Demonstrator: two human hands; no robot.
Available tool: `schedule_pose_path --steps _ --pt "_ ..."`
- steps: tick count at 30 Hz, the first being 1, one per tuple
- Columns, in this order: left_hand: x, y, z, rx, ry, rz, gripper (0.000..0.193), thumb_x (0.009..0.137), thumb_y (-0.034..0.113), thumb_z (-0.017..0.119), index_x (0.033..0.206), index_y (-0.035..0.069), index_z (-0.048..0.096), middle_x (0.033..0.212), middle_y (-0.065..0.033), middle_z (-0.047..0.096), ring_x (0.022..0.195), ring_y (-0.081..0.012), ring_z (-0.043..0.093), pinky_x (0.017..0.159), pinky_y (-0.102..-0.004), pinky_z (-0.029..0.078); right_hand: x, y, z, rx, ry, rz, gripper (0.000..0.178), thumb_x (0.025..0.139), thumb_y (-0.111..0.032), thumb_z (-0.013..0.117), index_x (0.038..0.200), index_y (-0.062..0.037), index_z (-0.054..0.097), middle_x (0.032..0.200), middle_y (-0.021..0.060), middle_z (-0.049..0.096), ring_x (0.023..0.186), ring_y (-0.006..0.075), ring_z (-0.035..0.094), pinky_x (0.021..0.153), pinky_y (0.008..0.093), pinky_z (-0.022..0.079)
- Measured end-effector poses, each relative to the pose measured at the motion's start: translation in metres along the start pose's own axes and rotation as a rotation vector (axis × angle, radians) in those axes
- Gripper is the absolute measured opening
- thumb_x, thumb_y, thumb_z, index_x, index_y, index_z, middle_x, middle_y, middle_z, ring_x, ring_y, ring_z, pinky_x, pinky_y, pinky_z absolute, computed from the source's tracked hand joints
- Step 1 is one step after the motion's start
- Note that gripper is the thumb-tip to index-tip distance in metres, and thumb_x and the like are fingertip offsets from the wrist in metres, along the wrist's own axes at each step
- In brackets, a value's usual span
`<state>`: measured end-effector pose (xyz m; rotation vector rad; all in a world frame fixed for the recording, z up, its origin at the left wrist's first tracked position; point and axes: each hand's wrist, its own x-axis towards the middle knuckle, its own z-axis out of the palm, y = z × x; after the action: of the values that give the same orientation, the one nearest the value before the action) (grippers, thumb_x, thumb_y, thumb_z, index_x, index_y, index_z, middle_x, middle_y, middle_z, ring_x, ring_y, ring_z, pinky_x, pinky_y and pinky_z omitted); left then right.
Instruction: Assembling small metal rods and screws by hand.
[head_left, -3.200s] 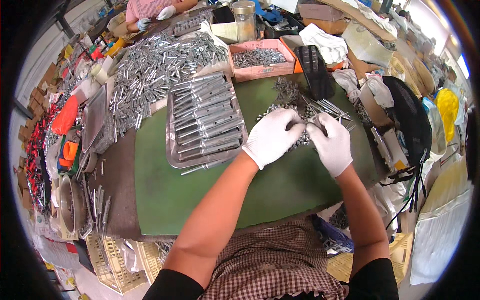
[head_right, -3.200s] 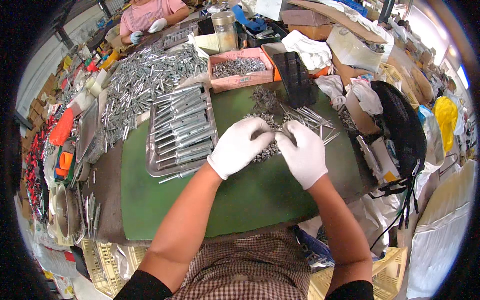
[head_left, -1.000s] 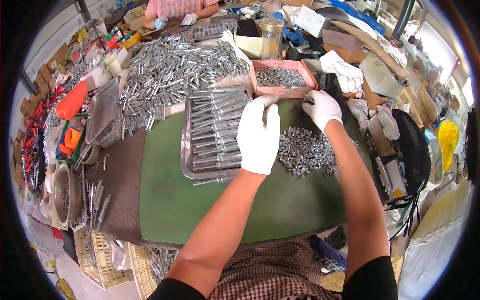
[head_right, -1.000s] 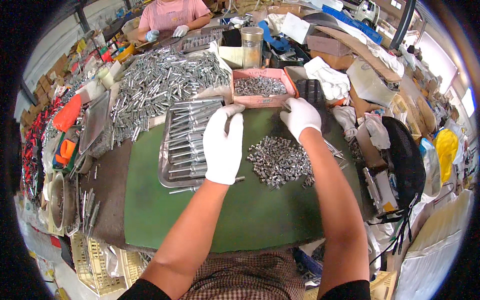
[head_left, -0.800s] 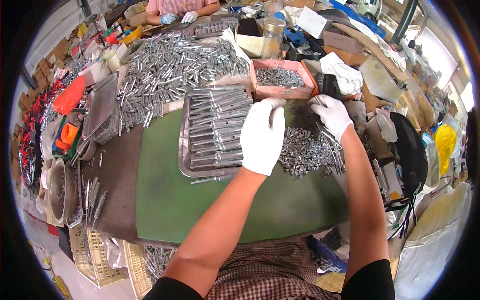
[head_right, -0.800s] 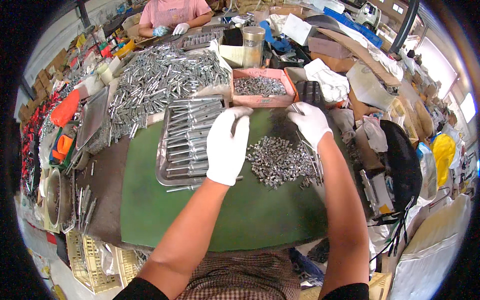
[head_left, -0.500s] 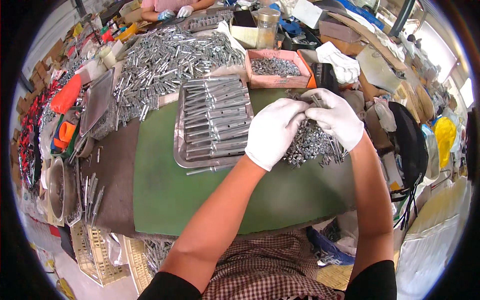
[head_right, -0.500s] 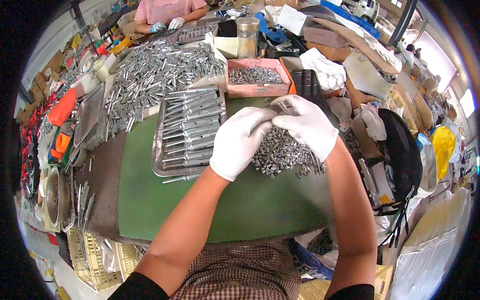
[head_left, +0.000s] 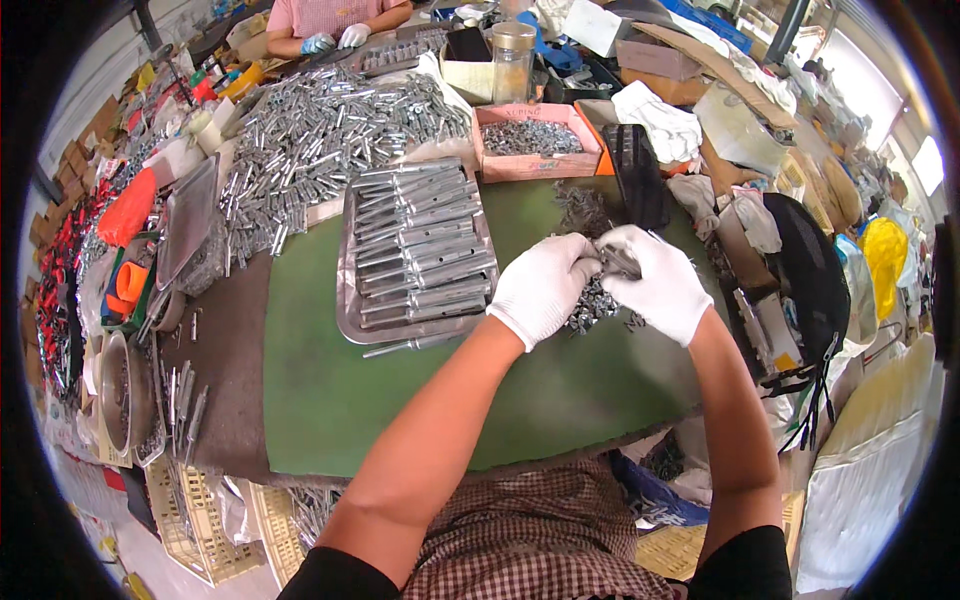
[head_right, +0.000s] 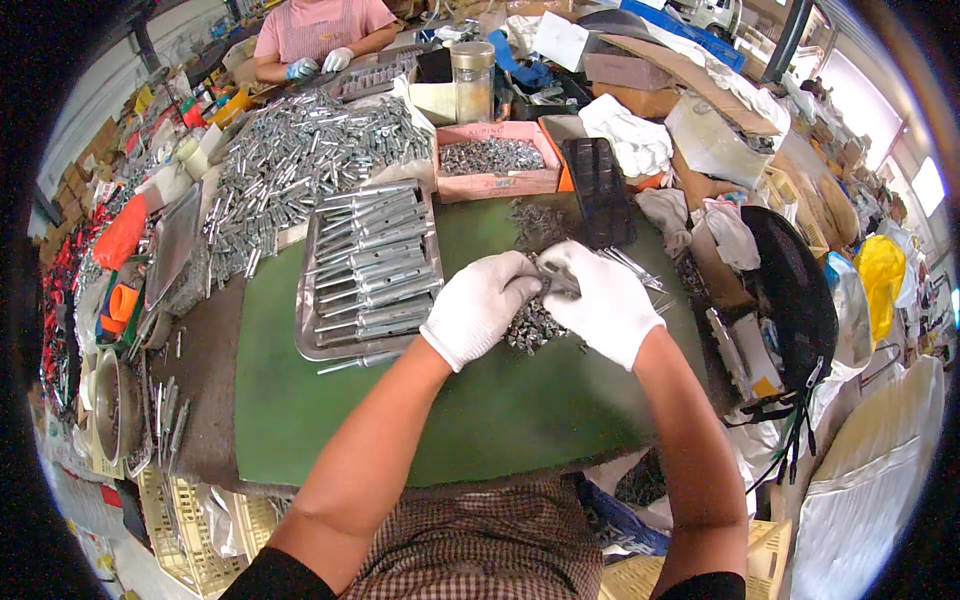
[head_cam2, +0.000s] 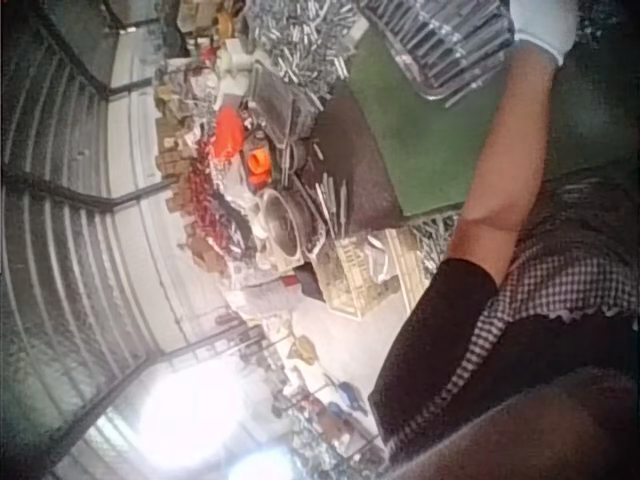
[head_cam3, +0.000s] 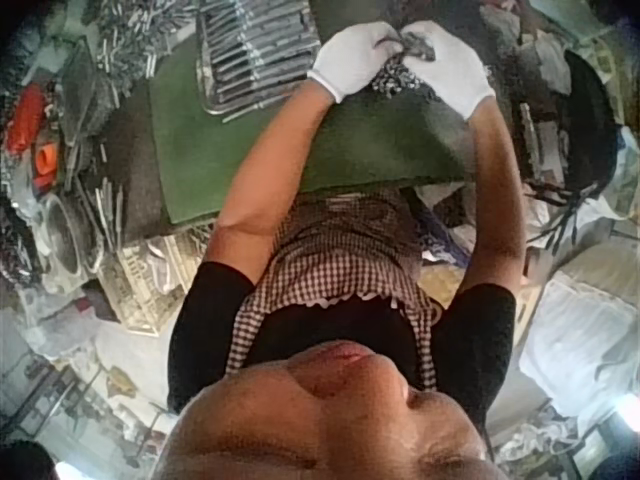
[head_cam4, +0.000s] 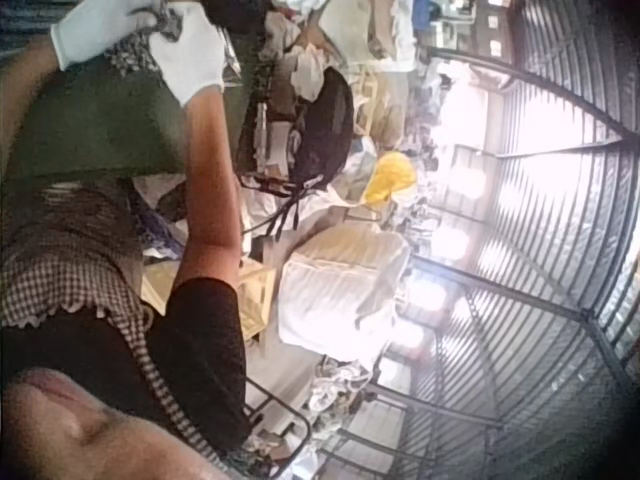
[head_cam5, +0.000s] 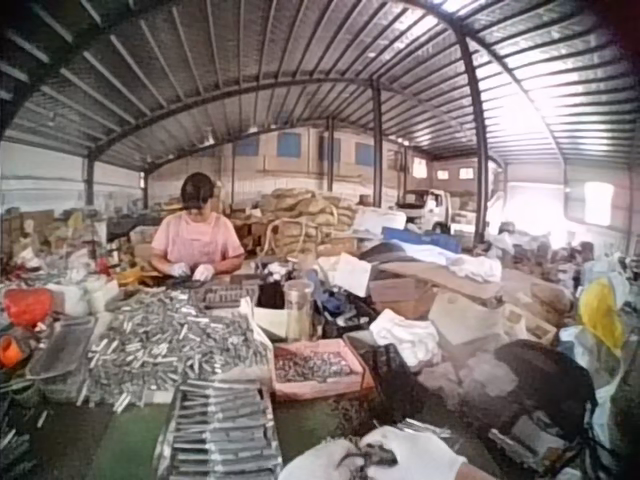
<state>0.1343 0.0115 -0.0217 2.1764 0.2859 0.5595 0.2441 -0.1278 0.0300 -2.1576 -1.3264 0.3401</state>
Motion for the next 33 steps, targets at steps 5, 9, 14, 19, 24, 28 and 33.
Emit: schedule_pose_path --steps 5,9,14,19,24,28,33 --pt "0.001 0.0 0.001 0.1 0.056 0.039 0.014 0.087 0.016 0.058 0.09 0.004 0.064 0.09 -0.0155 0.065 0.092 -0.0339 0.061 0.082 -0.0414 0.047 -0.012 0.036 0.009 -0.195 0.037 0.112 0.028 0.08 -0.024 0.069 0.103 -0.0084 0.064 0.095 0.0155 0.067 0.091 0.032 0.065 0.081 0.0402 0.05" --pt "0.001 0.001 0.0 0.053 0.024 0.04 0.016 0.087 0.019 0.06 0.091 0.004 0.064 0.09 -0.0145 0.066 0.092 -0.0327 0.062 0.082 -0.04 0.048 -0.017 0.043 0.013 -0.351 0.026 0.029 0.025 0.08 -0.027 0.069 0.092 -0.0056 0.068 0.09 0.0144 0.067 0.088 0.0323 0.064 0.079 0.0398 0.05" --pt "-0.002 0.009 -0.007 -0.096 0.058 0.06 0.016 0.084 0.018 0.067 0.091 0.004 0.066 0.089 -0.013 0.067 0.085 -0.0273 0.065 0.079 -0.0358 0.05 -0.011 0.027 0.0 0.042 0.17 -0.044 0.027 0.081 -0.027 0.069 0.094 -0.0032 0.069 0.089 0.0151 0.067 0.084 0.0305 0.064 0.075 0.0368 0.05" --pt "-0.001 0.012 -0.008 -0.111 0.114 0.115 0.015 0.084 0.017 0.067 0.09 0.004 0.066 0.088 -0.0124 0.067 0.084 -0.0271 0.064 0.079 -0.0352 0.05 -0.004 0.019 0.007 0.296 0.173 0.004 0.023 0.082 -0.022 0.069 0.094 -0.0028 0.068 0.085 0.0116 0.067 0.078 0.0219 0.064 0.074 0.033 0.049" --pt "0.002 0.003 -0.011 0.01 0.169 0.135 0.017 0.088 0.02 0.062 0.092 0.004 0.065 0.087 -0.014 0.066 0.083 -0.0294 0.063 0.077 -0.0377 0.05 0.004 0.02 0.014 0.374 0.175 0.042 0.019 0.082 -0.019 0.065 0.092 -0.0025 0.067 0.085 0.0101 0.067 0.079 0.0206 0.064 0.074 0.0323 0.049" --pt "0.012 -0.012 -0.017 -0.015 0.476 0.176 0.02 0.095 0.019 0.054 0.096 0.002 0.065 0.084 -0.0134 0.065 0.077 -0.0265 0.063 0.073 -0.034 0.049 0.006 0.033 0.023 -0.167 0.219 -0.127 0.017 0.082 -0.021 0.064 0.09 -0.0057 0.067 0.086 0.0118 0.066 0.081 0.0275 0.064 0.074 0.0365 0.05" --pt "0.012 -0.022 -0.021 -0.078 0.618 0.072 0.019 0.097 0.016 0.052 0.099 0.001 0.064 0.08 -0.0066 0.062 0.074 -0.0141 0.057 0.072 -0.0283 0.047 0.001 0.024 0.027 -0.405 0.06 -0.124 0.017 0.082 -0.025 0.063 0.087 -0.0093 0.067 0.085 0.012 0.062 0.084 0.0312 0.062 0.076 0.0423 0.05"
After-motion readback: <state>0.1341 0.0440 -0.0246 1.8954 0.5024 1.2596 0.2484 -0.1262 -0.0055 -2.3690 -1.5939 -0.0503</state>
